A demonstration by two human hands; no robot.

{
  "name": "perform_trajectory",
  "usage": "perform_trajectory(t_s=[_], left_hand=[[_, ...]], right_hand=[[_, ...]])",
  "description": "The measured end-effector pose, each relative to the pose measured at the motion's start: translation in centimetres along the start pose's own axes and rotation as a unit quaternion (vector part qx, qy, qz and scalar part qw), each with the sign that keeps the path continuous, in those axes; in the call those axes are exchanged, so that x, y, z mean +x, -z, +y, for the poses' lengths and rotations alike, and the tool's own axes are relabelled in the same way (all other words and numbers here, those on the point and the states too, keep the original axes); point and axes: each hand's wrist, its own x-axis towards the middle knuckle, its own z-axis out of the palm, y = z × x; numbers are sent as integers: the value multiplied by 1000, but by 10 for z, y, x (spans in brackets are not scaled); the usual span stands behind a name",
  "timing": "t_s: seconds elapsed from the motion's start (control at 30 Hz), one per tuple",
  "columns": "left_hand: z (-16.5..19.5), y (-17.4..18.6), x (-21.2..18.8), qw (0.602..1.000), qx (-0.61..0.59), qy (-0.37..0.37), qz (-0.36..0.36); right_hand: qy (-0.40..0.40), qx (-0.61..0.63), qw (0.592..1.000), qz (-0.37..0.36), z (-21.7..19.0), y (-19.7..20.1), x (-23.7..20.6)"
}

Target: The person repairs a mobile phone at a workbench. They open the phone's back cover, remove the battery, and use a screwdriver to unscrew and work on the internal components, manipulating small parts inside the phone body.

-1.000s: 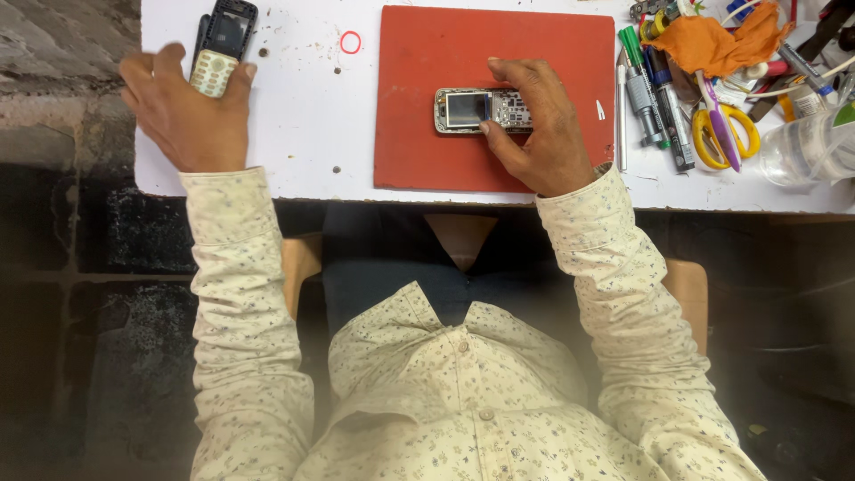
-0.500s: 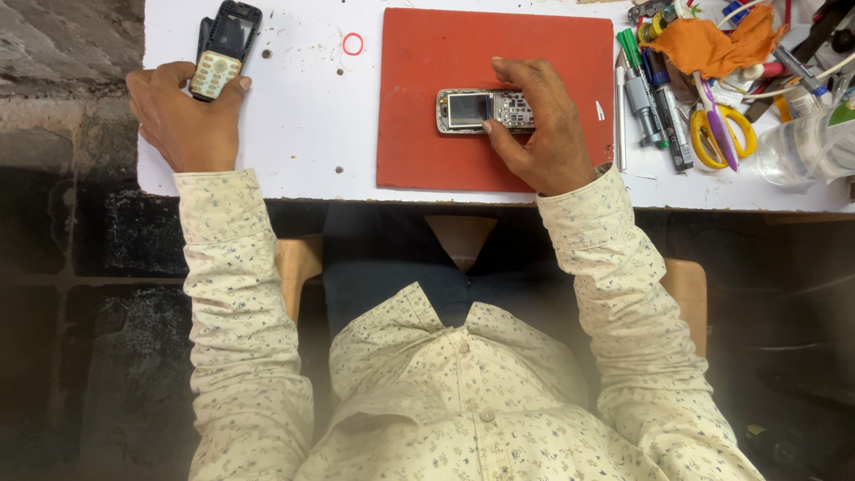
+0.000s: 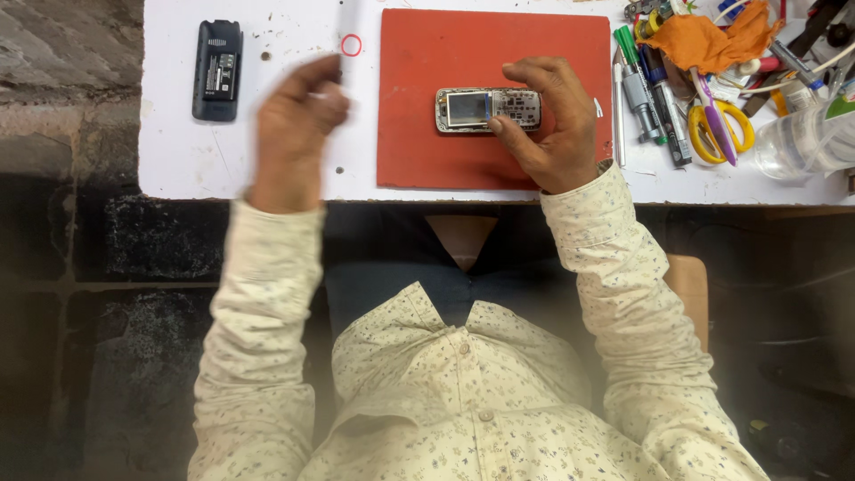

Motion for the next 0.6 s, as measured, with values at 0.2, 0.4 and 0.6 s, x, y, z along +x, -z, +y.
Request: perform_trajectory(t_s=[0.2,0.4,0.6], left_hand=[[-35,-75,-37,980,-78,39,-179],[-29,-87,-41,968,-129,69,-206],[-48,-81,-41,971,-118,72,-194]], right_hand=[[-33,162,986,0,-41,-9,-19],[-70,174,982,30,-57,-9,-26],[-98,200,974,32,-56,-14,-33]])
